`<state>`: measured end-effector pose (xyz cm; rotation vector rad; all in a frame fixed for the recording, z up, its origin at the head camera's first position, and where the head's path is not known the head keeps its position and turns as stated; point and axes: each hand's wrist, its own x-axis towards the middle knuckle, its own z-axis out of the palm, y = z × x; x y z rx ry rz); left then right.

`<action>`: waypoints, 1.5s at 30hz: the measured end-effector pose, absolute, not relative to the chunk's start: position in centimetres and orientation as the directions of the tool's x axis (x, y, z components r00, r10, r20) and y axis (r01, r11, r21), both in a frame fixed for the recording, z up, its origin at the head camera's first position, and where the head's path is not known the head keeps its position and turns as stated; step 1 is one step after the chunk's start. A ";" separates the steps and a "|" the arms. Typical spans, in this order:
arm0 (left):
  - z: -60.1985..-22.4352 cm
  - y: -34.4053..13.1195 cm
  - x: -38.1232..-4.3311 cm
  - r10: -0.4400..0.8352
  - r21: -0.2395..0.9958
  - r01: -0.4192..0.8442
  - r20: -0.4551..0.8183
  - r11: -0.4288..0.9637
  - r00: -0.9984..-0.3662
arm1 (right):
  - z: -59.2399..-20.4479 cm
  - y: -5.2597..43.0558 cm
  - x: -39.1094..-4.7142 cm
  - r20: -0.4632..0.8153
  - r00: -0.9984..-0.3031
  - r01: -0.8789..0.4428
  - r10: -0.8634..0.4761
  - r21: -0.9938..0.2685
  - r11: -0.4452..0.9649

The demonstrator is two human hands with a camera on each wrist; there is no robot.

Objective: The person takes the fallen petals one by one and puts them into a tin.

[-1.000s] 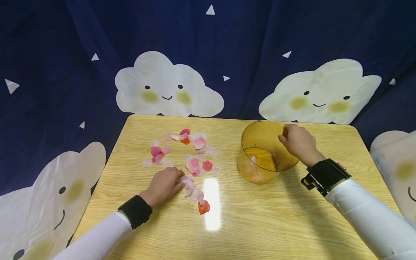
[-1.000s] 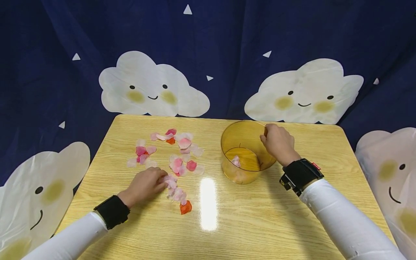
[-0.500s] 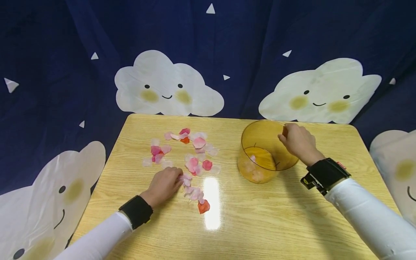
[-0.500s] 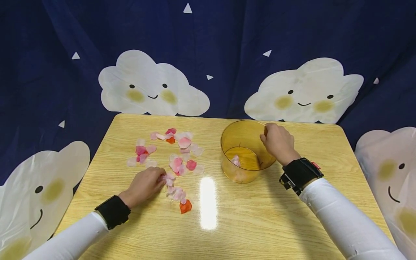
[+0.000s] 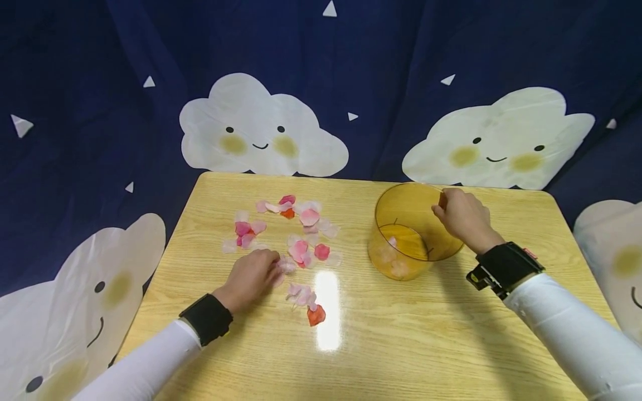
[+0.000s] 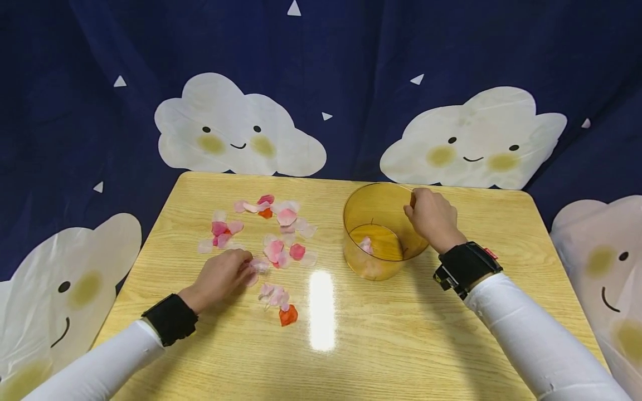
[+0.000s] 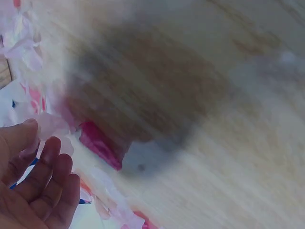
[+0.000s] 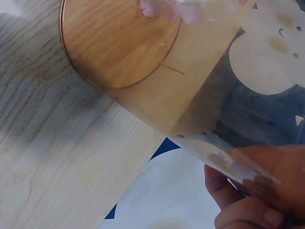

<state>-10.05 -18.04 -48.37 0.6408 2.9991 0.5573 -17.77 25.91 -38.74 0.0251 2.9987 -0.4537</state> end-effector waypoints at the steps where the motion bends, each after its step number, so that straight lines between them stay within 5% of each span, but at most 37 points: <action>1: -48.2 -18.0 -10.1 0.394 0.354 0.384 0.046 0.853 -0.918 | -38.7 25.9 -17.8 -0.107 -0.994 0.031 -0.001 -0.294 0.955; 45: -42.5 -15.8 -12.0 0.293 0.526 0.297 0.093 0.797 -0.951 | -38.8 26.2 -17.7 -0.096 -0.995 0.004 -0.029 -0.320 0.947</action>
